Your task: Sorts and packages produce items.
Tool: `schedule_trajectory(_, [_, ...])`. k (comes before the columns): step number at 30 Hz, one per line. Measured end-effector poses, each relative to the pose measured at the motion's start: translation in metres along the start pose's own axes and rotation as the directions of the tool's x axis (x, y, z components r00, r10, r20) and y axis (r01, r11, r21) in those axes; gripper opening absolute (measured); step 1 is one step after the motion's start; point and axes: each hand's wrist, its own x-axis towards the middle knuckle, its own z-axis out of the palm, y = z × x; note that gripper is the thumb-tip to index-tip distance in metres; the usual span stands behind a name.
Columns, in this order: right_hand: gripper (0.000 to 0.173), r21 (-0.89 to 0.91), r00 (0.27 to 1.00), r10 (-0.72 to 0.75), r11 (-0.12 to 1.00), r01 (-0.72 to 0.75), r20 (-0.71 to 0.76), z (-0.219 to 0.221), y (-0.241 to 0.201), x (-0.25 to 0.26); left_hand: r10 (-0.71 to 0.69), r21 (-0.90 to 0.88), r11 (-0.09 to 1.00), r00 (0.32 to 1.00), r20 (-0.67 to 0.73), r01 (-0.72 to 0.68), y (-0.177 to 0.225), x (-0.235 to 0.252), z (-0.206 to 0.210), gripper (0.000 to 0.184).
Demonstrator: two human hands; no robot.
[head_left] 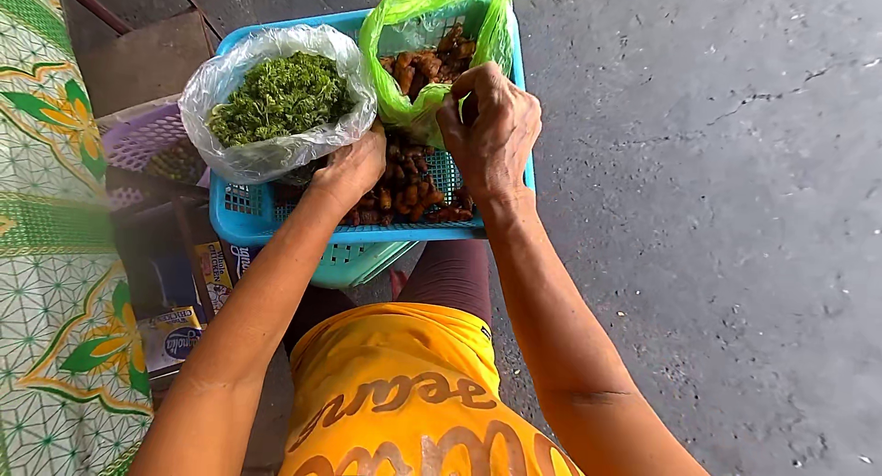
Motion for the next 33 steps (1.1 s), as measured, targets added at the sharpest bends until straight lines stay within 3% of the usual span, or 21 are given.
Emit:
schedule_trajectory(5, [0.017, 0.068, 0.997, 0.015, 0.998, -0.011, -0.071, -0.001, 0.004, 0.000, 0.092, 0.115, 0.990, 0.994, -0.051, -0.086, 0.001, -0.018, 0.012, 0.033])
schedule_trajectory(8, [0.018, 0.090, 0.998, -0.001, 0.996, 0.007, -0.062, -0.001, 0.006, 0.001, 0.074, 0.103, 0.992, 0.996, 0.041, -0.078, -0.003, -0.031, 0.006, 0.038])
schedule_trajectory(11, [0.037, 0.089, 0.985, -0.068, 0.995, 0.054, 0.156, -0.002, 0.010, 0.001, 0.129, 0.028, 0.991, 0.990, 0.065, -0.131, -0.016, -0.039, 0.005, 0.030])
schedule_trajectory(13, [0.046, 0.080, 0.938, -0.109, 0.993, 0.087, 0.330, 0.000, 0.012, 0.001, 0.158, -0.019, 0.987, 0.987, 0.015, -0.158, -0.024, -0.036, 0.011, 0.029])
schedule_trajectory(16, [0.056, 0.037, 0.879, -0.127, 0.992, 0.124, 0.461, 0.005, 0.012, -0.003, 0.085, -0.073, 0.993, 0.994, -0.073, -0.090, -0.021, -0.025, 0.008, 0.029])
schedule_trajectory(17, [0.051, 0.012, 0.871, -0.120, 0.991, 0.130, 0.476, 0.006, 0.011, -0.003, 0.065, -0.073, 0.995, 0.994, -0.092, -0.072, -0.018, -0.021, 0.005, 0.030])
schedule_trajectory(20, [0.020, -0.038, 0.927, -0.090, 0.993, 0.111, 0.364, 0.006, 0.009, 0.001, 0.027, -0.055, 0.998, 0.994, -0.101, -0.033, -0.014, -0.010, -0.002, 0.034])
schedule_trajectory(23, [0.016, -0.045, 0.988, -0.046, 0.998, 0.053, 0.144, 0.002, 0.009, 0.008, -0.013, -0.050, 0.999, 0.996, -0.090, 0.009, -0.008, -0.002, -0.003, 0.048])
schedule_trajectory(26, [0.013, -0.033, 0.995, -0.084, 0.996, 0.083, -0.044, 0.004, 0.007, 0.010, -0.024, -0.038, 0.999, 0.992, -0.124, 0.019, -0.007, 0.004, 0.000, 0.054])
schedule_trajectory(33, [0.015, -0.038, 0.997, -0.071, 0.997, 0.072, 0.026, 0.006, 0.006, 0.008, 0.046, 0.025, 0.999, 0.999, -0.027, -0.045, -0.003, 0.008, -0.003, 0.037])
